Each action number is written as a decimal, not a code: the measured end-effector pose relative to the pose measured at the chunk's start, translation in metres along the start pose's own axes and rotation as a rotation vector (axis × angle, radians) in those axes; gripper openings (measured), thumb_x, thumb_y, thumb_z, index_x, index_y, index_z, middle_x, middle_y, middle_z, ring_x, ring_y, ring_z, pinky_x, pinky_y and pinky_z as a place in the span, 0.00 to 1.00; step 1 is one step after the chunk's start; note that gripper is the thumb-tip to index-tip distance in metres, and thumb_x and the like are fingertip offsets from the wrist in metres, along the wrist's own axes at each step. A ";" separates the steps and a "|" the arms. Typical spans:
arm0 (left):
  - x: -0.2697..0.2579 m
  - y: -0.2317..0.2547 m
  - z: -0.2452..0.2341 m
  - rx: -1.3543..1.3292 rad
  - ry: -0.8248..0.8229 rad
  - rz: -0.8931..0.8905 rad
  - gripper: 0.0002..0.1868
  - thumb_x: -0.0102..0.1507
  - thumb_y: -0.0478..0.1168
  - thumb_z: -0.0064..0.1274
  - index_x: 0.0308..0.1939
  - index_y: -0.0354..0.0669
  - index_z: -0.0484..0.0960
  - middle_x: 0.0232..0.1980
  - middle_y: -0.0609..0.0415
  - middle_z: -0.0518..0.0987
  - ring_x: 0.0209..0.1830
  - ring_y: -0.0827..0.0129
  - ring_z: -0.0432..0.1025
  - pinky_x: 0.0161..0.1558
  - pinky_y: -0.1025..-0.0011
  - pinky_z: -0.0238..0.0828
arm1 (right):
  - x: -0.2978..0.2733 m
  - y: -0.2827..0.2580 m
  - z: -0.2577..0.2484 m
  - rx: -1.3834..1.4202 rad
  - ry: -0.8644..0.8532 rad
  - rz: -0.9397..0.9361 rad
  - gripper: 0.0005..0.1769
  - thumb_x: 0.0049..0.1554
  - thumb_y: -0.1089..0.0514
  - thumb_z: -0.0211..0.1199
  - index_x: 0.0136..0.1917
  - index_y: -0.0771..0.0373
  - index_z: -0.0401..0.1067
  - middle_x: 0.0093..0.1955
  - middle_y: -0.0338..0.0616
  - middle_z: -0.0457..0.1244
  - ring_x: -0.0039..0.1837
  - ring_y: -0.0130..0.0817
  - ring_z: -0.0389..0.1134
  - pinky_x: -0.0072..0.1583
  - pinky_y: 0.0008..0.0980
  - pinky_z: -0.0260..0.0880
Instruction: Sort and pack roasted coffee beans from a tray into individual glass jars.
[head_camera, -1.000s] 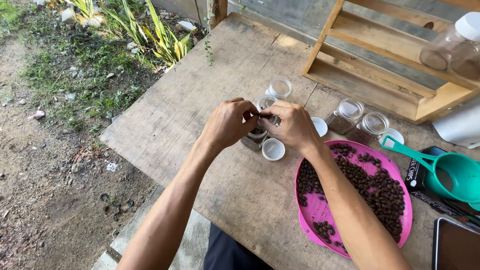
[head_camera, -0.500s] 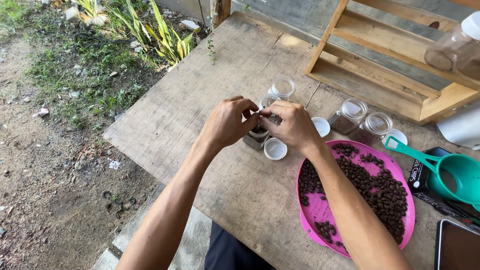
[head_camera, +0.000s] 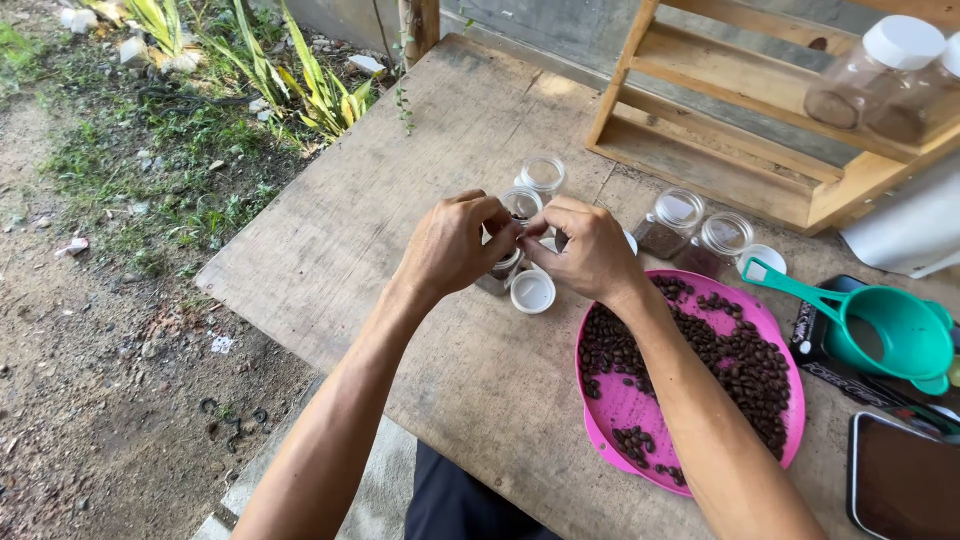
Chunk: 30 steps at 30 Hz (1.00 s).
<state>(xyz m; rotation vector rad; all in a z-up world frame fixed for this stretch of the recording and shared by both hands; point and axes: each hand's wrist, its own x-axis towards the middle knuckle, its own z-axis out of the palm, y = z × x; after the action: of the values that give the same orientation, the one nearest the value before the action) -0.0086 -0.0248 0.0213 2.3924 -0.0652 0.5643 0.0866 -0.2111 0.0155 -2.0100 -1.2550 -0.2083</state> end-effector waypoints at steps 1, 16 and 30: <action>0.001 0.002 0.003 -0.004 -0.004 0.006 0.07 0.61 0.45 0.58 0.35 0.47 0.83 0.30 0.53 0.78 0.28 0.57 0.77 0.32 0.59 0.75 | -0.002 -0.004 -0.005 -0.005 0.003 0.005 0.09 0.55 0.48 0.72 0.42 0.53 0.78 0.37 0.40 0.68 0.35 0.39 0.68 0.39 0.38 0.68; 0.020 0.053 0.080 -0.111 -0.203 0.110 0.12 0.61 0.47 0.59 0.47 0.52 0.83 0.35 0.53 0.81 0.32 0.55 0.80 0.36 0.53 0.78 | -0.079 0.012 -0.080 -0.141 0.076 0.154 0.14 0.51 0.55 0.73 0.50 0.58 0.79 0.44 0.46 0.68 0.35 0.48 0.68 0.38 0.42 0.67; 0.022 0.084 0.120 -0.125 -0.322 0.139 0.10 0.61 0.45 0.58 0.45 0.52 0.85 0.37 0.52 0.82 0.34 0.52 0.80 0.37 0.52 0.80 | -0.126 0.024 -0.108 -0.164 -0.026 0.345 0.11 0.51 0.57 0.70 0.48 0.59 0.80 0.44 0.49 0.69 0.47 0.53 0.71 0.49 0.47 0.71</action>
<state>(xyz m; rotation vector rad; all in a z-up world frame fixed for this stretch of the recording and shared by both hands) 0.0413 -0.1630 -0.0007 2.3461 -0.3983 0.2246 0.0685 -0.3776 0.0184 -2.3397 -0.9094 -0.1215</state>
